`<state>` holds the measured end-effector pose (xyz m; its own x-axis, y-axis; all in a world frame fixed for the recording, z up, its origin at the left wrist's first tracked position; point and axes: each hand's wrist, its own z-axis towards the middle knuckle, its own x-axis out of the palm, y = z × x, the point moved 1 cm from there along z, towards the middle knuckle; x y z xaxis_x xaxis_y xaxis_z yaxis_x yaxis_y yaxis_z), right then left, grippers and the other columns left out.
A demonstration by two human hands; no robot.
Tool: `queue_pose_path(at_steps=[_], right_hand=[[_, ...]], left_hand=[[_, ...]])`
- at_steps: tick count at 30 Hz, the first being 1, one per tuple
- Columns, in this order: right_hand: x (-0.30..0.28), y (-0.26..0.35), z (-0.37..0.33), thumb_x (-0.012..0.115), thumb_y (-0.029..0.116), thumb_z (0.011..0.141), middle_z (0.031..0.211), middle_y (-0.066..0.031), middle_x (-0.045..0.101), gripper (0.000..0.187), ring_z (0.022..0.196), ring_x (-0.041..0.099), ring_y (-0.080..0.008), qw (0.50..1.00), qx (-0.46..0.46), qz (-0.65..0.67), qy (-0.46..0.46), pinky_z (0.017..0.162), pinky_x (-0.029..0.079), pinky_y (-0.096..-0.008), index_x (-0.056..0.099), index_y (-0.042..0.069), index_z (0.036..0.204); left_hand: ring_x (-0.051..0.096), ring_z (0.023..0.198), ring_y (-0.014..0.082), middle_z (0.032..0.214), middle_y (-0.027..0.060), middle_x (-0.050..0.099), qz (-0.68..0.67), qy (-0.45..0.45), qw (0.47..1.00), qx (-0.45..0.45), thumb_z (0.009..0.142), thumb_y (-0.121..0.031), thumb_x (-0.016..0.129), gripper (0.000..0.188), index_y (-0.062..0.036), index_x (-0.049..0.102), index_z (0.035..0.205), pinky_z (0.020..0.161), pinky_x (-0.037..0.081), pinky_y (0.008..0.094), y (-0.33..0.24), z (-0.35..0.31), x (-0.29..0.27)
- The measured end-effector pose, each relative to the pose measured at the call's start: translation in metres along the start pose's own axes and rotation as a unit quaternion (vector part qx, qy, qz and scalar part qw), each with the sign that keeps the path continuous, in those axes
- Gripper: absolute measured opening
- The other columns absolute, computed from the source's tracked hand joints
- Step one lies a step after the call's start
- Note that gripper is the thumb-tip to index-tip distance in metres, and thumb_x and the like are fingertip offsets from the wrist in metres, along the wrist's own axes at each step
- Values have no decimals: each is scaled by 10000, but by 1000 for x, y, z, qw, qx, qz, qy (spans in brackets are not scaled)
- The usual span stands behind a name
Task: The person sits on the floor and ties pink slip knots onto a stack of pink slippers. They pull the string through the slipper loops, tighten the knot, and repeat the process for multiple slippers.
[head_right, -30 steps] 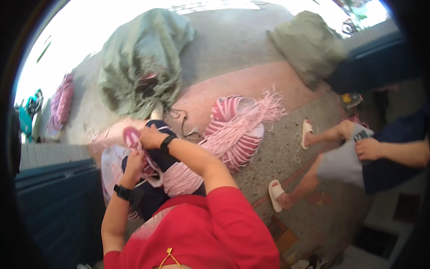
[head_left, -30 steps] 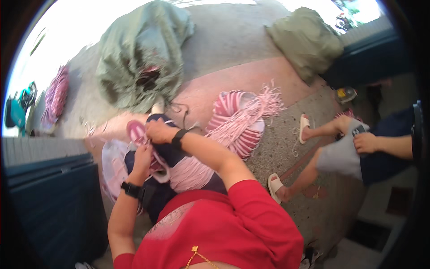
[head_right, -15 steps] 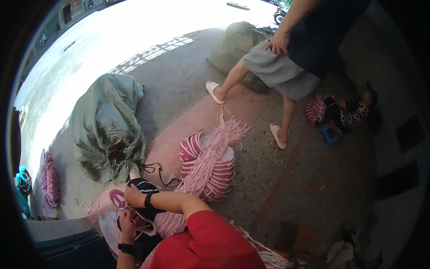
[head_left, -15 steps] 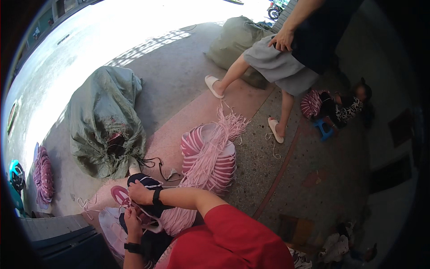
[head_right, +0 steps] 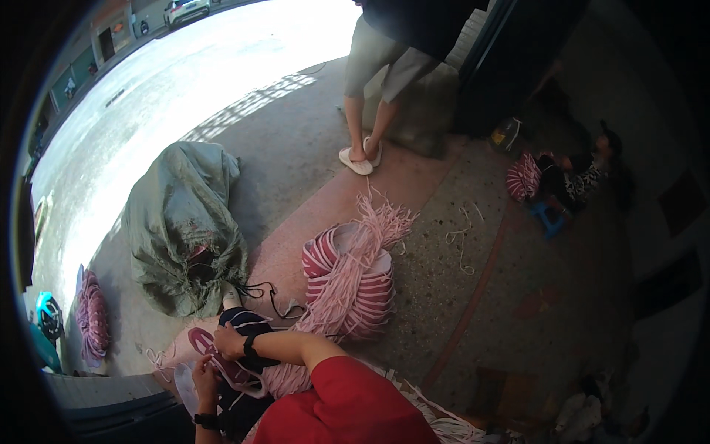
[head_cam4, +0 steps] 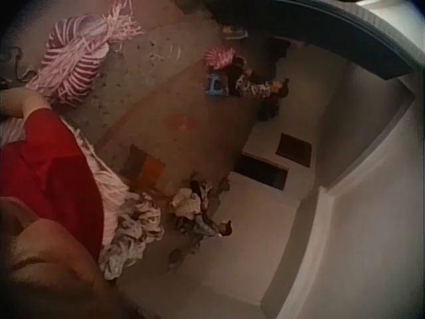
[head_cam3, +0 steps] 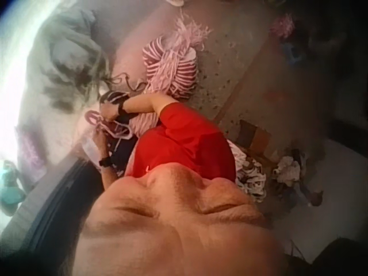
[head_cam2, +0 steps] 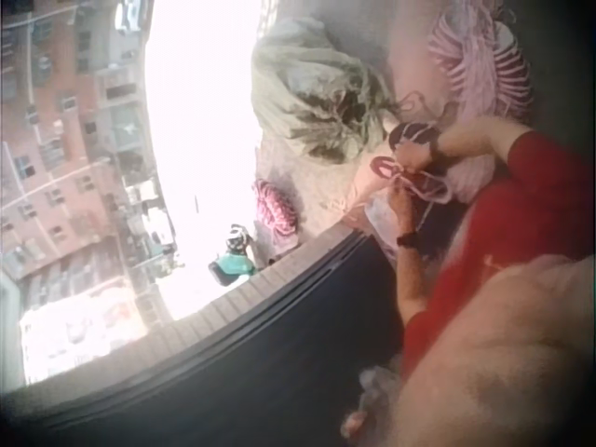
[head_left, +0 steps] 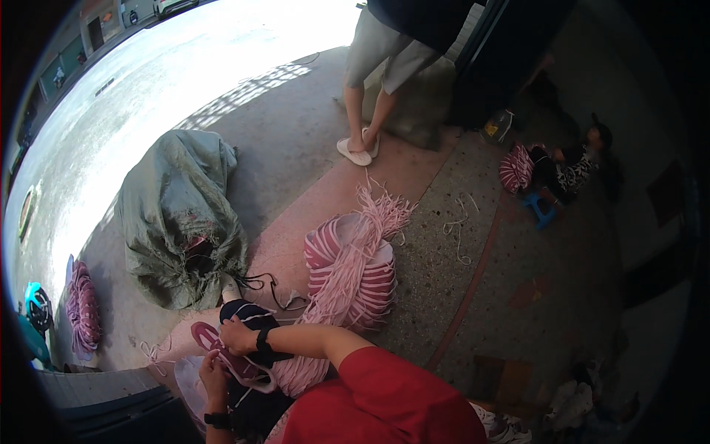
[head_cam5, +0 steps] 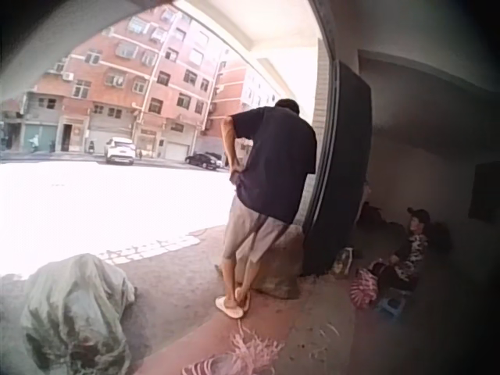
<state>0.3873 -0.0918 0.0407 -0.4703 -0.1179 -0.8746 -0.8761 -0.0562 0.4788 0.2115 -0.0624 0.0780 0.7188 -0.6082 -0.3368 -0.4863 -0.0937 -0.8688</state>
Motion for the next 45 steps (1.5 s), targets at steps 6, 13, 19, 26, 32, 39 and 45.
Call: queue_pose_path(at_steps=[6, 13, 19, 26, 32, 39, 45], right_hand=[[9, -11, -1, 602, 260, 699, 938, -110, 563, 247, 945, 508, -261, 999, -37, -18, -10, 766, 356, -427, 640, 71, 853], [-6, -10, -11, 618, 281, 685, 939, -101, 558, 279, 928, 513, -252, 998, -63, 3, -12, 764, 352, -420, 633, 75, 873], [10, -18, -10, 638, 283, 661, 929, -88, 551, 295, 922, 515, -236, 997, -68, 0, -32, 745, 345, -406, 626, 87, 882], [7, -14, -9, 644, 294, 664, 949, -97, 557, 312, 941, 532, -253, 997, -74, 5, -29, 753, 353, -419, 636, 95, 904], [16, -19, -7, 638, 295, 676, 961, -103, 564, 320, 960, 536, -258, 997, -65, 9, -37, 759, 353, -424, 639, 99, 929], [12, -18, -9, 602, 277, 721, 914, -105, 569, 242, 914, 551, -260, 996, -68, 29, -56, 734, 346, -413, 655, 88, 862], [12, -18, -11, 598, 267, 716, 894, -68, 552, 205, 897, 536, -228, 996, -63, 18, -67, 729, 338, -392, 632, 116, 850]], left_hand=[[654, 728, 339, 736, 198, 654, 315, -69, 939, 116, 750, -124, 583, 157, 8, 657, 795, 667, 495, 434, -27, 22, 35], [632, 737, 386, 717, 207, 635, 430, -75, 896, 83, 763, -188, 591, 175, -16, 627, 754, 650, 482, 466, -41, 22, 41], [617, 736, 403, 730, 209, 622, 430, -76, 894, 96, 786, -229, 599, 212, -20, 586, 751, 633, 471, 475, -41, 22, 48], [596, 772, 398, 783, 195, 596, 427, -87, 895, 91, 769, -192, 597, 173, -25, 554, 779, 655, 453, 470, -23, 21, 47], [579, 748, 390, 763, 183, 576, 415, -96, 896, 124, 757, -160, 602, 149, -24, 542, 760, 649, 437, 457, -11, 24, 48], [570, 732, 386, 743, 187, 566, 409, -102, 898, 125, 753, -159, 607, 164, -20, 528, 720, 641, 430, 455, -16, 20, 49], [588, 750, 396, 782, 182, 586, 422, -83, 891, 147, 771, -164, 592, 150, -23, 542, 772, 651, 456, 480, -10, 23, 46]])
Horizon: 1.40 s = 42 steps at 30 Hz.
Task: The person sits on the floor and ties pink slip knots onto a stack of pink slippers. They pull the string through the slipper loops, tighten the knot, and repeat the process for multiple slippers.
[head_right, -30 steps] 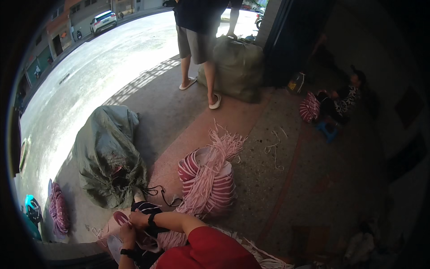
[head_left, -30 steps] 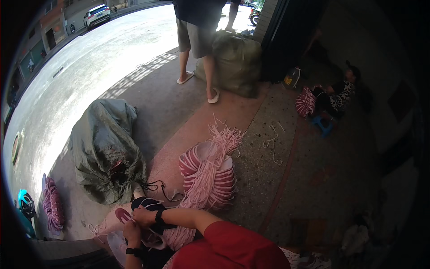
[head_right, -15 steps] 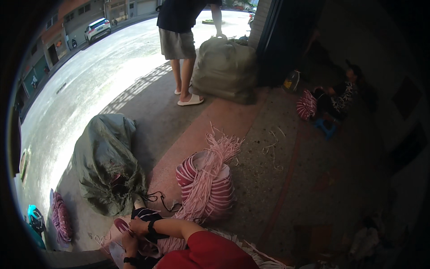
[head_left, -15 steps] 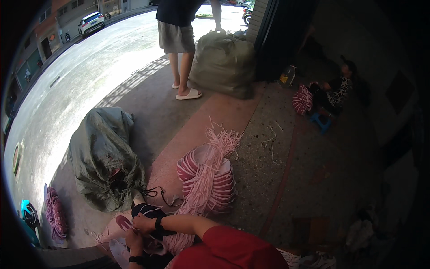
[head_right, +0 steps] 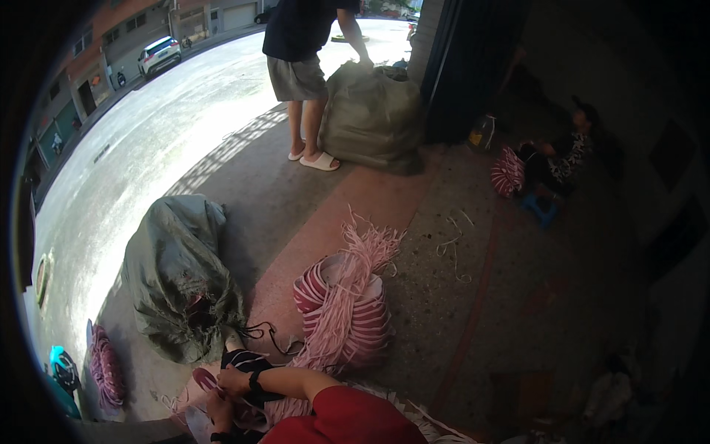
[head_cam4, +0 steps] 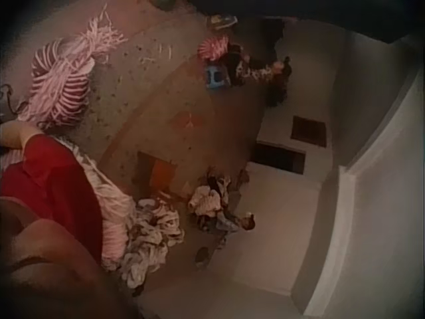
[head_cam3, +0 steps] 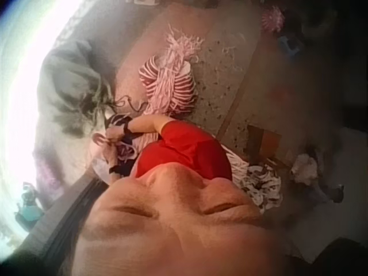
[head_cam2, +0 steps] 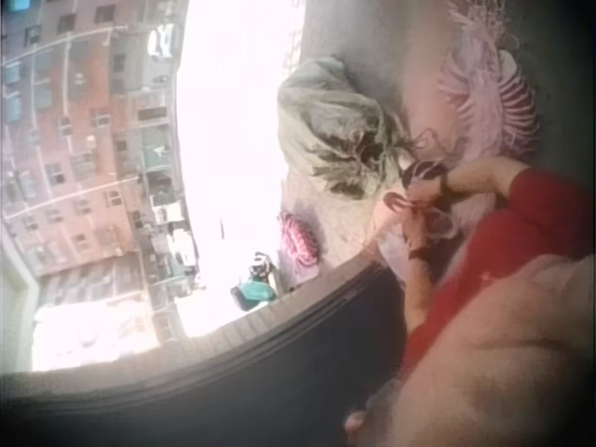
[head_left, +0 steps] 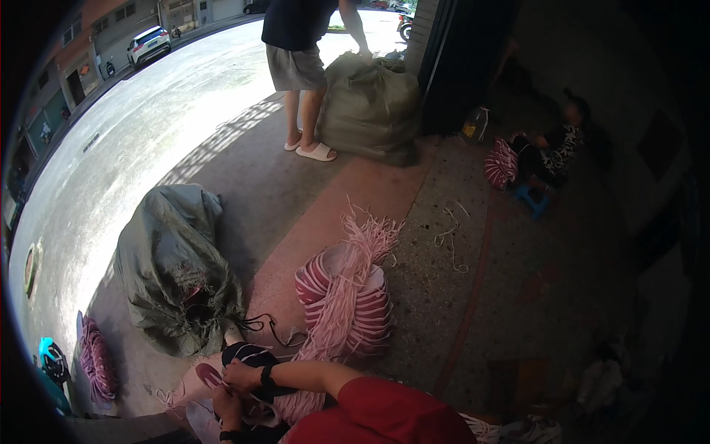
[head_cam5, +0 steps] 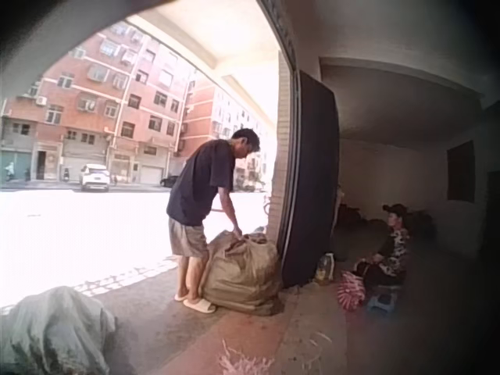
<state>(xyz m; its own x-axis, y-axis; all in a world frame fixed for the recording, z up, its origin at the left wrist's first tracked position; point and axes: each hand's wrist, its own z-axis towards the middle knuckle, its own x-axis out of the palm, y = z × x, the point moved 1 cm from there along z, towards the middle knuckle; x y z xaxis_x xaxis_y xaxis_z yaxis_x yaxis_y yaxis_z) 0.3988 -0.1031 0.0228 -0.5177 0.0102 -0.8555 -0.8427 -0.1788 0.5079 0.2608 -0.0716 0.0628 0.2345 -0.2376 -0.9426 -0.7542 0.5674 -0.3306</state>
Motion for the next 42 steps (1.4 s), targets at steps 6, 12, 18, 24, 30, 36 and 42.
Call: queue_pose_path(at_steps=[6, 12, 18, 24, 30, 36, 42], right_hand=[[-5, -3, -5, 600, 262, 726, 889, -70, 558, 192, 877, 539, -236, 998, -18, 41, -36, 747, 340, -396, 635, 108, 835], [-8, 0, -3, 577, 289, 735, 889, -114, 588, 242, 898, 572, -277, 998, -10, 54, -25, 745, 363, -418, 655, 89, 847], [-6, -2, -4, 561, 280, 743, 872, -107, 591, 227, 881, 575, -279, 998, -7, 56, -40, 744, 364, -418, 656, 95, 834], [-8, 1, -4, 563, 276, 746, 871, -107, 592, 223, 881, 576, -276, 997, -10, 62, -49, 746, 366, -424, 660, 97, 837], [-10, -2, -6, 577, 245, 739, 894, -110, 592, 211, 890, 574, -287, 998, -19, 58, -20, 763, 369, -431, 661, 100, 869], [-18, -4, -6, 595, 224, 715, 910, -108, 597, 228, 911, 578, -289, 998, -13, 59, 7, 759, 374, -439, 666, 95, 890], [-20, -5, -7, 592, 229, 718, 868, -112, 609, 215, 891, 586, -305, 997, -13, 74, -9, 739, 377, -450, 679, 103, 870]], left_hand=[[569, 737, 375, 749, 170, 562, -16, -24, 1000, -2, 757, -139, 610, 132, -27, 541, 743, 652, 441, 448, -7, -1, -3], [570, 749, 378, 773, 171, 573, -20, -33, 999, 15, 756, -142, 609, 131, -26, 547, 752, 658, 440, 454, 14, 1, 12], [569, 757, 375, 783, 167, 573, -39, -17, 999, 15, 749, -148, 616, 139, -28, 548, 764, 667, 440, 451, 6, 1, 5], [572, 764, 376, 803, 162, 579, -33, -24, 999, 5, 768, -151, 596, 132, -28, 549, 777, 676, 443, 455, -3, -4, -4], [611, 823, 388, 838, 189, 598, 99, 32, 994, -43, 846, -201, 516, 193, -23, 589, 854, 687, 474, 483, -37, -2, -20], [627, 782, 412, 827, 232, 636, 88, 39, 990, -101, 827, -235, 542, 247, 5, 599, 830, 669, 490, 495, -32, 12, -16], [627, 772, 407, 797, 229, 640, 41, 102, 994, -22, 797, -227, 591, 240, 6, 592, 852, 664, 489, 490, -19, 25, -30]])
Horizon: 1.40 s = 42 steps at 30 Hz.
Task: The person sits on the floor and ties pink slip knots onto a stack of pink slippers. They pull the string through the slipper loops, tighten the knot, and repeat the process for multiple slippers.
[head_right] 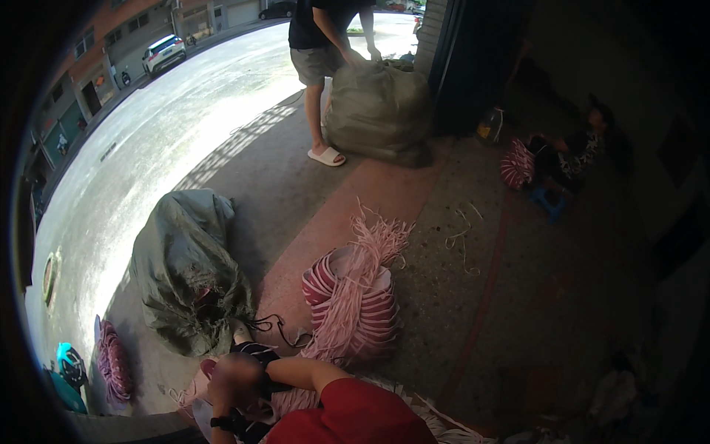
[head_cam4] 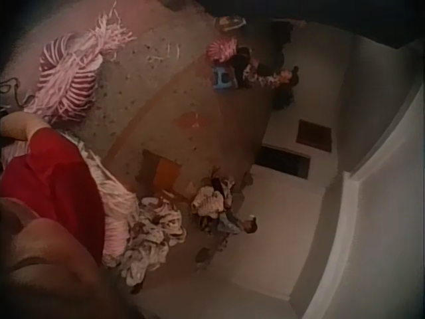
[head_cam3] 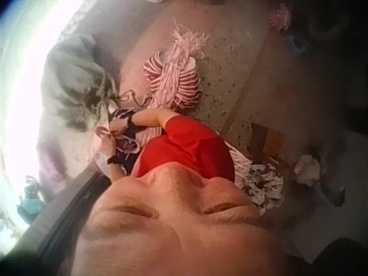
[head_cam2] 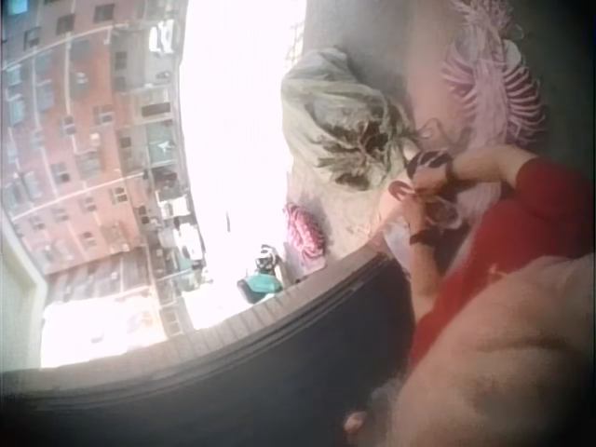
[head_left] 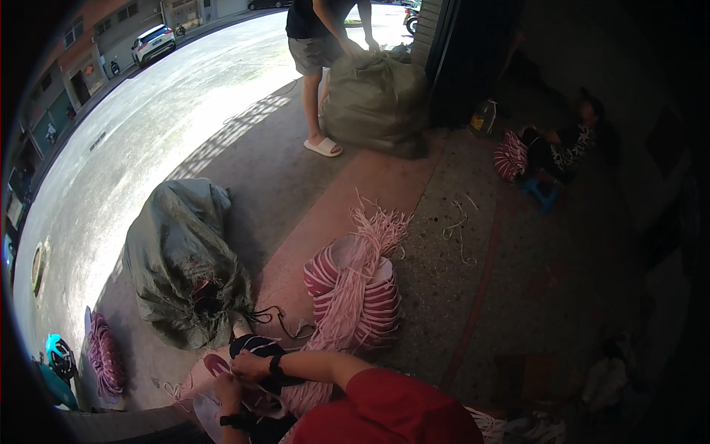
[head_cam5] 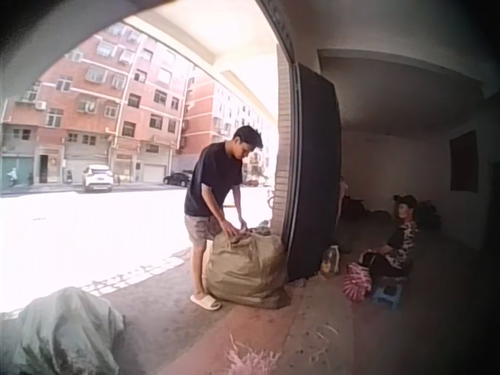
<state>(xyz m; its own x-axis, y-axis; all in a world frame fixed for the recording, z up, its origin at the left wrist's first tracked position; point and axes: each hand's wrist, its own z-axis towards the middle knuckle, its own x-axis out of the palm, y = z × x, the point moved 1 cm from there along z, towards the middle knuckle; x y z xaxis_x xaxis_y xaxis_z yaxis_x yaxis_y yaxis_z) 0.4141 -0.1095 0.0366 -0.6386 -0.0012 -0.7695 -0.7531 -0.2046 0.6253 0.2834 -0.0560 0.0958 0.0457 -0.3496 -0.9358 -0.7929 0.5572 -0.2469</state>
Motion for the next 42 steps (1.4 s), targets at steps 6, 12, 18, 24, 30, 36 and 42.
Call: queue_pose_path(at_steps=[6, 12, 18, 24, 30, 36, 42], right_hand=[[-1, 3, -1, 592, 237, 719, 864, -111, 611, 189, 880, 589, -300, 1000, 5, -4, 0, 724, 377, -458, 675, 117, 840], [-2, 4, -1, 598, 213, 717, 886, -104, 588, 183, 901, 567, -289, 1000, 5, 10, 14, 758, 361, -435, 660, 116, 859], [1, 1, 4, 593, 202, 708, 898, -104, 594, 186, 902, 570, -287, 999, 10, -12, 31, 749, 358, -438, 658, 109, 855], [-2, -2, 2, 599, 221, 702, 892, -100, 606, 205, 894, 581, -291, 999, 11, -21, 27, 735, 363, -443, 656, 107, 863], [-8, 7, -3, 592, 263, 714, 931, -135, 619, 271, 941, 584, -302, 999, 10, 34, 20, 776, 402, -458, 665, 80, 900], [4, 10, -2, 564, 294, 761, 969, -144, 602, 301, 946, 566, -308, 998, 17, -51, -21, 825, 399, -442, 650, 73, 948], [-10, 38, -21, 578, 215, 773, 956, -97, 592, 221, 971, 553, -274, 983, -71, -47, -165, 824, 403, -423, 641, 83, 938]], left_hand=[[626, 747, 396, 828, 190, 630, 62, -74, 995, -13, 828, -189, 567, 207, -15, 555, 939, 630, 492, 484, -17, -14, 7], [644, 776, 335, 883, 161, 621, 147, -64, 987, 25, 859, -123, 501, 127, -38, 589, 894, 626, 514, 428, -7, -21, 23], [643, 771, 338, 809, 154, 626, 153, -17, 986, 56, 827, -129, 541, 141, -29, 638, 807, 623, 514, 428, -17, -6, 15], [639, 751, 339, 780, 163, 633, 128, -62, 987, 72, 812, -137, 555, 139, -29, 634, 776, 627, 505, 451, -14, -4, 28], [609, 776, 401, 793, 206, 602, 4, -111, 994, 7, 819, -120, 542, 130, -12, 600, 777, 642, 480, 488, 0, -10, 26], [592, 727, 401, 757, 192, 582, -34, -190, 980, 40, 824, -148, 554, 142, -13, 580, 785, 618, 455, 489, 5, -22, 29], [600, 682, 340, 712, 144, 580, -38, -217, 973, 64, 823, -154, 589, 159, -11, 586, 756, 602, 463, 422, 14, -87, -9]])
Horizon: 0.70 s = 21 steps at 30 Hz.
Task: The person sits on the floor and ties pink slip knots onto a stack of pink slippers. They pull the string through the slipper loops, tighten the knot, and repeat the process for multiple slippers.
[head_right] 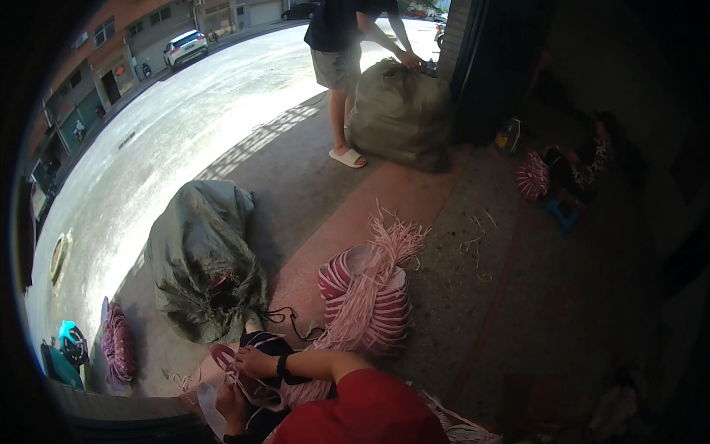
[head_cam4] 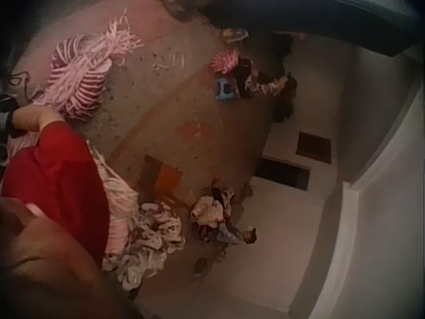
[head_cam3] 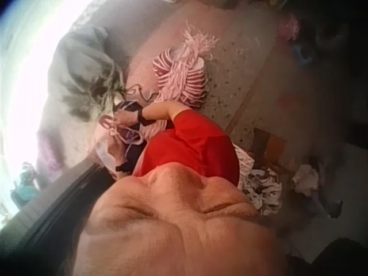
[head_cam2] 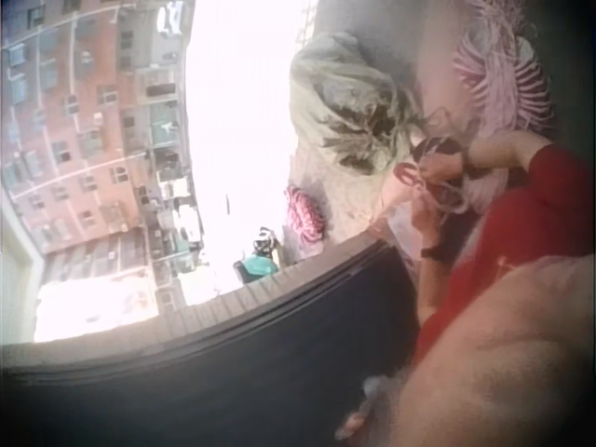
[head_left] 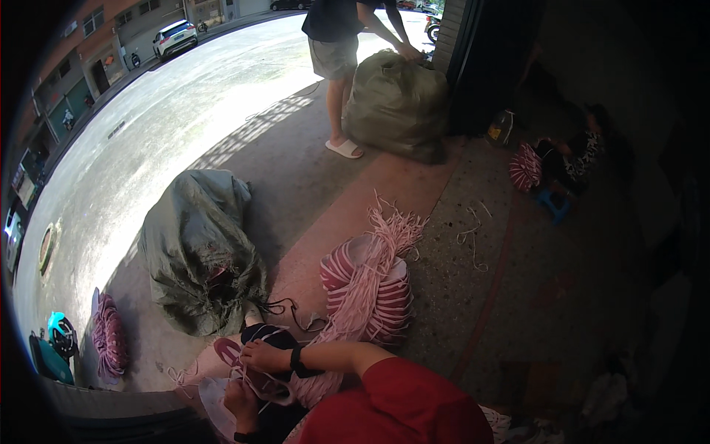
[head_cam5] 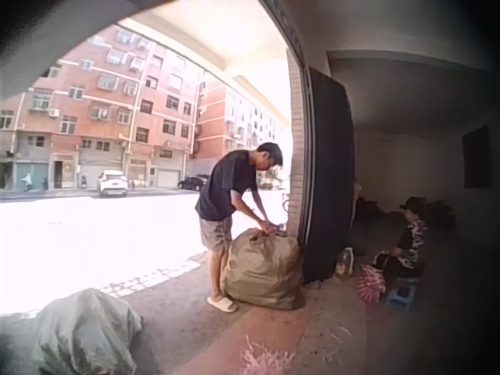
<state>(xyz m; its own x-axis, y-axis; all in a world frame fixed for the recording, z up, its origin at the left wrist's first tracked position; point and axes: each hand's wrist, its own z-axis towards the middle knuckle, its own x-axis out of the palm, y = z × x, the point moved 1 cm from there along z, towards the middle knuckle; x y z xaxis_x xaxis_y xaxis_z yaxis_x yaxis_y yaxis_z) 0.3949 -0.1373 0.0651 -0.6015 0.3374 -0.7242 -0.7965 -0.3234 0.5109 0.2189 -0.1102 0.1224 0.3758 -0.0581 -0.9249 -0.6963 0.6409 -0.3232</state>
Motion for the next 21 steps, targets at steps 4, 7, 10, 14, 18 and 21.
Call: queue_pose_path(at_steps=[4, 7, 10, 14, 18, 21], right_hand=[[-6, 23, 4, 591, 132, 712, 903, -84, 620, 92, 987, 577, -262, 992, -125, 23, 26, 820, 433, -408, 650, 83, 763], [-8, 5, 2, 613, 142, 690, 780, -73, 603, 95, 819, 581, -265, 993, -74, 72, 49, 719, 456, -357, 632, 59, 731], [-77, 1, -2, 571, 133, 839, 751, -111, 619, 148, 761, 619, -272, 963, 65, 253, 58, 705, 486, -320, 626, 3, 793], [-207, -60, -40, 508, 240, 957, 816, -55, 660, 291, 788, 609, -110, 867, 283, 362, -193, 758, 462, -251, 636, -9, 880], [-360, -113, -120, 524, 295, 948, 679, -29, 561, 262, 651, 530, -141, 709, 272, 324, -564, 668, 430, -273, 568, 48, 870], [-471, -148, -272, 480, 343, 960, 759, -45, 535, 309, 734, 527, -161, 603, 220, 261, -721, 742, 444, -299, 535, 51, 877]], left_hand=[[560, 587, 227, 650, 127, 573, -168, 29, 984, -59, 795, -107, 652, 134, 10, 598, 760, 567, 432, 356, -1, -1, -7], [557, 592, 165, 667, 97, 594, -259, 69, 963, -16, 823, -114, 640, 139, 18, 615, 787, 574, 433, 307, -7, 16, -3], [580, 634, 154, 717, 81, 618, -338, 86, 936, -44, 903, -132, 539, 173, 12, 626, 948, 591, 455, 307, -6, 31, -2], [577, 616, 118, 729, 71, 625, -414, 119, 896, -106, 924, -84, 460, 282, -28, 540, 1188, 545, 462, 268, -2, 37, -3], [548, 536, 99, 754, 62, 635, -372, 100, 914, -129, 908, -32, 421, 462, -64, 358, 1364, 505, 449, 244, 20, 13, -23], [550, 515, 140, 760, 74, 641, -345, 126, 918, -149, 894, -67, 466, 507, -35, 313, 1376, 511, 455, 282, 14, 19, -26]])
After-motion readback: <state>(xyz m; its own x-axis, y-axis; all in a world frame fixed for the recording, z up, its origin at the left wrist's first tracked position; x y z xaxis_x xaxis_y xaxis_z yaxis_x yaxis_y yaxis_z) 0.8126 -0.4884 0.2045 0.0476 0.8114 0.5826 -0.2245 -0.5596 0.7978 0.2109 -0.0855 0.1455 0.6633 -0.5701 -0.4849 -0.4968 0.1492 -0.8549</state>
